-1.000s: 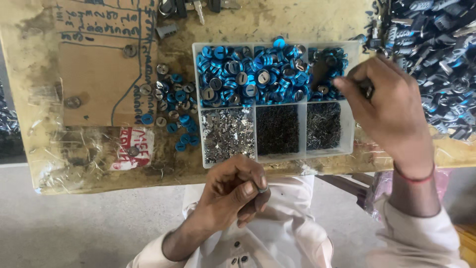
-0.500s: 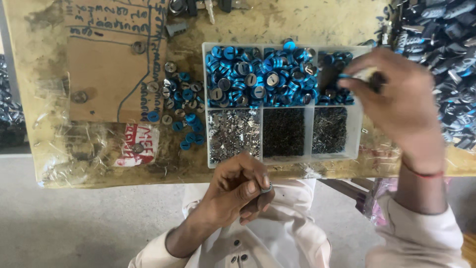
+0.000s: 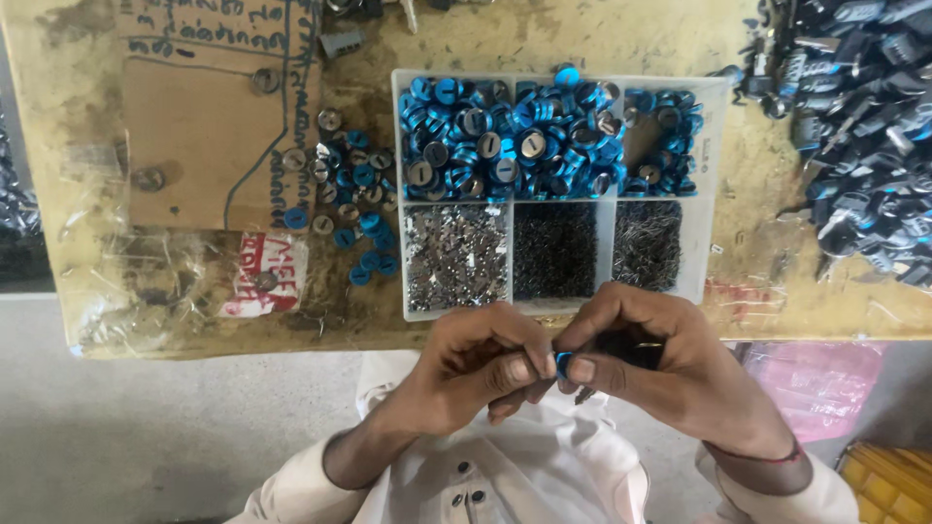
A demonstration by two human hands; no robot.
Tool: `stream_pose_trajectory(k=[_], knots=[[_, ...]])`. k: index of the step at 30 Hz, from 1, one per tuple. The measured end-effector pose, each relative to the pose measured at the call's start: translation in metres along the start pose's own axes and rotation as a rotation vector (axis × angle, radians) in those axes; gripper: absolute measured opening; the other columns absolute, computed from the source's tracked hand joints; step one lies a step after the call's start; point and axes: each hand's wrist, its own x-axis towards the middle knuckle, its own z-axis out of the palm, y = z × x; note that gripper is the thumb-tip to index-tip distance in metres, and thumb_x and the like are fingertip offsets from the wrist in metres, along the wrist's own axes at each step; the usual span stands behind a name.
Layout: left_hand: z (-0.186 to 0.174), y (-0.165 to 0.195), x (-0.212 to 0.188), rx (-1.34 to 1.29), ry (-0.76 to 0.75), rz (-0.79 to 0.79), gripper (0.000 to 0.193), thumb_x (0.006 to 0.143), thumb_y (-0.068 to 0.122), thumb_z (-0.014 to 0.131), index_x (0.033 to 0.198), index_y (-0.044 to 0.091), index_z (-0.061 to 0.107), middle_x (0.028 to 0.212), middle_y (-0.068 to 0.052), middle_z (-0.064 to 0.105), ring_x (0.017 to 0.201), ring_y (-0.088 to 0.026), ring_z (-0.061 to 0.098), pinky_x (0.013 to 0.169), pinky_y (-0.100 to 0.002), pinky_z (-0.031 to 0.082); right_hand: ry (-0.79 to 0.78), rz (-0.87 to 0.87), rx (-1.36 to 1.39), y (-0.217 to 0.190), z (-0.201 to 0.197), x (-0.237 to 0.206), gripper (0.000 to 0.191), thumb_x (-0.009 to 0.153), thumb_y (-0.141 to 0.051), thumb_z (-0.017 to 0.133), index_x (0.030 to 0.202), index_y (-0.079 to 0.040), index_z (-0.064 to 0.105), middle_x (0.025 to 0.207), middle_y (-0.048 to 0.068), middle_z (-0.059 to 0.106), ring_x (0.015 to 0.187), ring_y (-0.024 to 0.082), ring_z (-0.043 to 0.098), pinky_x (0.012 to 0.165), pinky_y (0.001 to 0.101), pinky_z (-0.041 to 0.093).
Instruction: The person assembles small lock cylinders by hand. They pick a metal cylinder, insert a spring, place a blue plastic cap, and add a metal pin, repeating the sequence with multiple units on a cluttered workbench.
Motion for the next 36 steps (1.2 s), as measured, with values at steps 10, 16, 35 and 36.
stream_pose_trajectory(k=[10, 16, 35, 36], knots=[[0.006, 0.002, -0.004, 0.038, -0.020, -0.030, 0.027, 0.111, 0.004, 0.064, 0.135, 0.006, 0.050, 0.106, -0.006, 0.067, 0.098, -0.008, 0.066, 0.083, -0.025, 0.053, -0.166, -0.051, -0.127, -0.011, -0.001, 0.010, 0.022, 0.084, -0.011, 0.085, 0.086, -0.002, 0.064, 0.085, 0.005, 0.073, 0.079, 0.008, 0.067, 0.065, 0.0247, 0.054], [0.009, 0.013, -0.001, 0.482, 0.036, -0.018, 0.036, 0.096, -0.002, 0.064, 0.131, 0.000, 0.056, 0.114, -0.010, 0.069, 0.084, -0.009, 0.068, 0.070, -0.025, 0.056, -0.018, -0.004, -0.371, -0.013, 0.003, 0.005, 0.033, 0.079, -0.016, 0.086, 0.094, -0.006, 0.058, 0.081, 0.001, 0.071, 0.074, 0.005, 0.065, 0.061, 0.0235, 0.054], [0.007, 0.010, -0.002, -0.098, 0.014, -0.031, 0.014, 0.108, -0.001, 0.061, 0.122, -0.002, 0.060, 0.094, -0.013, 0.068, 0.063, -0.010, 0.057, 0.056, -0.026, 0.049, -0.093, -1.021, -0.659, -0.017, 0.001, -0.008, 0.046, 0.091, -0.005, 0.077, 0.130, 0.004, 0.053, 0.093, 0.010, 0.061, 0.073, 0.017, 0.068, 0.055, 0.0315, 0.052], [0.007, 0.011, -0.001, -0.114, 0.016, -0.042, 0.014, 0.108, -0.001, 0.060, 0.123, -0.001, 0.060, 0.090, -0.013, 0.068, 0.063, -0.009, 0.057, 0.056, -0.026, 0.049, -0.139, -1.030, -0.721, -0.025, -0.001, -0.005, 0.044, 0.091, -0.007, 0.074, 0.129, 0.004, 0.055, 0.095, 0.009, 0.063, 0.073, 0.016, 0.068, 0.055, 0.0326, 0.051]])
